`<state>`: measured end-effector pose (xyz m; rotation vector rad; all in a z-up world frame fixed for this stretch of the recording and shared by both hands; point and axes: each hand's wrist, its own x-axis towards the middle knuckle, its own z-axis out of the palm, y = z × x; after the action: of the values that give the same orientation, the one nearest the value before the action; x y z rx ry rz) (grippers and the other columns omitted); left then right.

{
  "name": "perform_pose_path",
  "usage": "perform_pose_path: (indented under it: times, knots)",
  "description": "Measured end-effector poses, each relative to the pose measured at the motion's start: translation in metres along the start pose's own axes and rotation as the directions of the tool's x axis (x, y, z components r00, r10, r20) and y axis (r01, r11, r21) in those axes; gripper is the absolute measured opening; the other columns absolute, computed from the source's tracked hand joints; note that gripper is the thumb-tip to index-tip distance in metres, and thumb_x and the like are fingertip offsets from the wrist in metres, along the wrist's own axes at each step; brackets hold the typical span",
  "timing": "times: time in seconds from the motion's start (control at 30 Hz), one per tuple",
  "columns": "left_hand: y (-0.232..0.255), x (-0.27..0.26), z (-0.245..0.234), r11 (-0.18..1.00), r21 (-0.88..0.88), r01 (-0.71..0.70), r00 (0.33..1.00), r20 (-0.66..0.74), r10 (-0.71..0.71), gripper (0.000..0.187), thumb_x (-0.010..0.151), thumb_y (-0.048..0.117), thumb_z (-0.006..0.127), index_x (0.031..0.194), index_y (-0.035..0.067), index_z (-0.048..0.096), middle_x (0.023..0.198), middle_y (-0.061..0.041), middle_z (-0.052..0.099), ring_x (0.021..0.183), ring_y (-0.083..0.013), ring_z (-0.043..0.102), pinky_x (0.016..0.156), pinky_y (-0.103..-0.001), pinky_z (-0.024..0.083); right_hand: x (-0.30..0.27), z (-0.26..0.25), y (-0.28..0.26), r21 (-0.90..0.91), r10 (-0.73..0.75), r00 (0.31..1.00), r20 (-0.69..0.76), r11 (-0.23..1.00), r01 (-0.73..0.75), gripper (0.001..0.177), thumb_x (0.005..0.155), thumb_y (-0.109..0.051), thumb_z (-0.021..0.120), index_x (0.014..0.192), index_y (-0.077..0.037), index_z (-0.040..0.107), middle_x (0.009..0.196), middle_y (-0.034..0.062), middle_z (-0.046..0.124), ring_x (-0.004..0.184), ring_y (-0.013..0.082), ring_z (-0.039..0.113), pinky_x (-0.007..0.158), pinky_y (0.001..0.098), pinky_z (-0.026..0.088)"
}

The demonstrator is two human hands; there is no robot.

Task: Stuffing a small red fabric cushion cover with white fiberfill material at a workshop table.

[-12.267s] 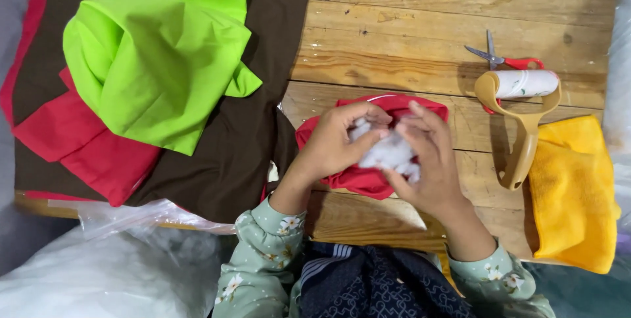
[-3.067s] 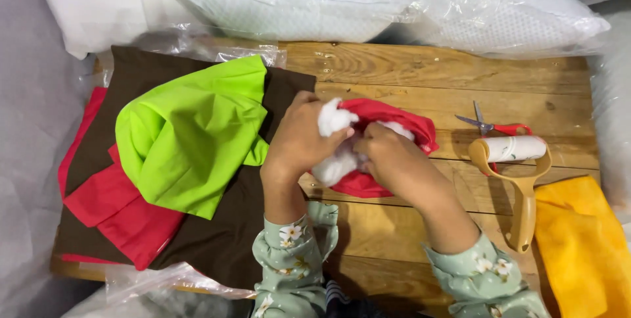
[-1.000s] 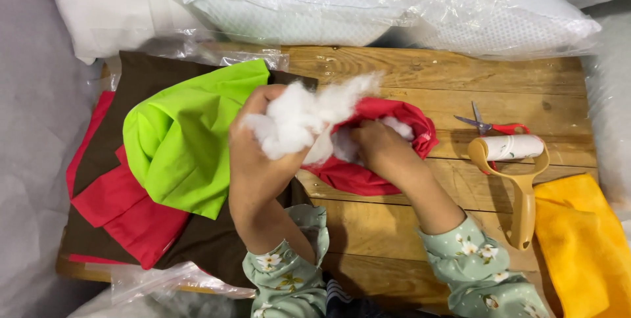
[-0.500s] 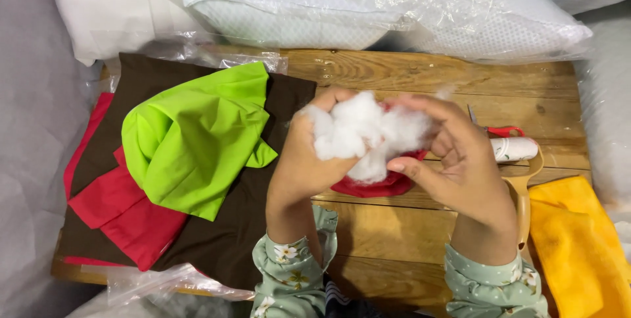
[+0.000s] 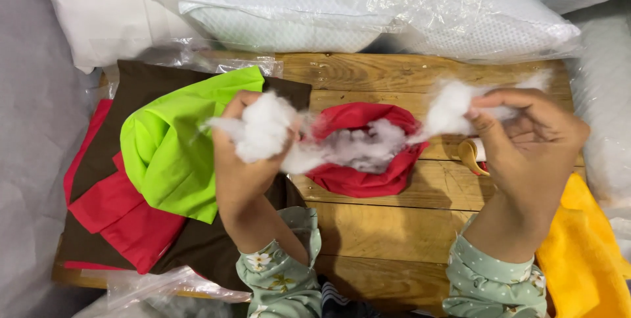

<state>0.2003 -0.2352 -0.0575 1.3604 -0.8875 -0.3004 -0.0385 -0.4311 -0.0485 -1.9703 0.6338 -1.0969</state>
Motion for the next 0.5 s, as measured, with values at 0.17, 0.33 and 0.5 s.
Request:
perform_pose_path:
  times: [0.17, 0.33, 0.5]
  knots:
    - [0.004, 0.002, 0.001, 0.989, -0.059, 0.135, 0.958, -0.248, -0.145, 0.044, 0.084, 0.011, 0.085, 0.115, 0.011, 0.053, 0.098, -0.006, 0.067, 0.083, -0.0106, 0.065, 0.073, -0.023, 0.057, 0.008, 0.011, 0.003, -0.294, -0.065, 0.985, 0.162, 0.949, 0.111, 0.008, 0.100, 0.002, 0.079, 0.104, -0.004, 0.075, 0.101, 0.0076, 0.073, 0.086, 0.0172, 0.060, 0.076, 0.0289, 0.046]
    - [0.001, 0.006, 0.023, 0.997, -0.062, 0.055, 0.994, -0.092, -0.061, 0.044, 0.084, 0.014, 0.083, 0.117, 0.008, 0.054, 0.104, -0.005, 0.069, 0.086, -0.0090, 0.063, 0.075, -0.022, 0.053, 0.001, 0.092, 0.044, -0.350, 0.066, 0.796, 0.602, 0.917, 0.189, 0.019, 0.087, -0.003, 0.060, 0.103, -0.011, 0.067, 0.103, 0.0119, 0.067, 0.092, 0.0349, 0.066, 0.071, 0.0460, 0.045]
    - [0.007, 0.009, 0.034, 0.994, 0.026, 0.104, 0.991, -0.088, -0.101, 0.049, 0.084, 0.026, 0.083, 0.121, 0.009, 0.055, 0.105, -0.003, 0.060, 0.093, -0.0111, 0.057, 0.082, -0.023, 0.051, -0.007, 0.141, 0.102, -0.630, 0.531, 0.486, 0.694, 0.775, 0.053, 0.024, 0.087, -0.014, 0.055, 0.085, -0.009, 0.079, 0.096, 0.0150, 0.079, 0.088, 0.0321, 0.075, 0.076, 0.0404, 0.055]
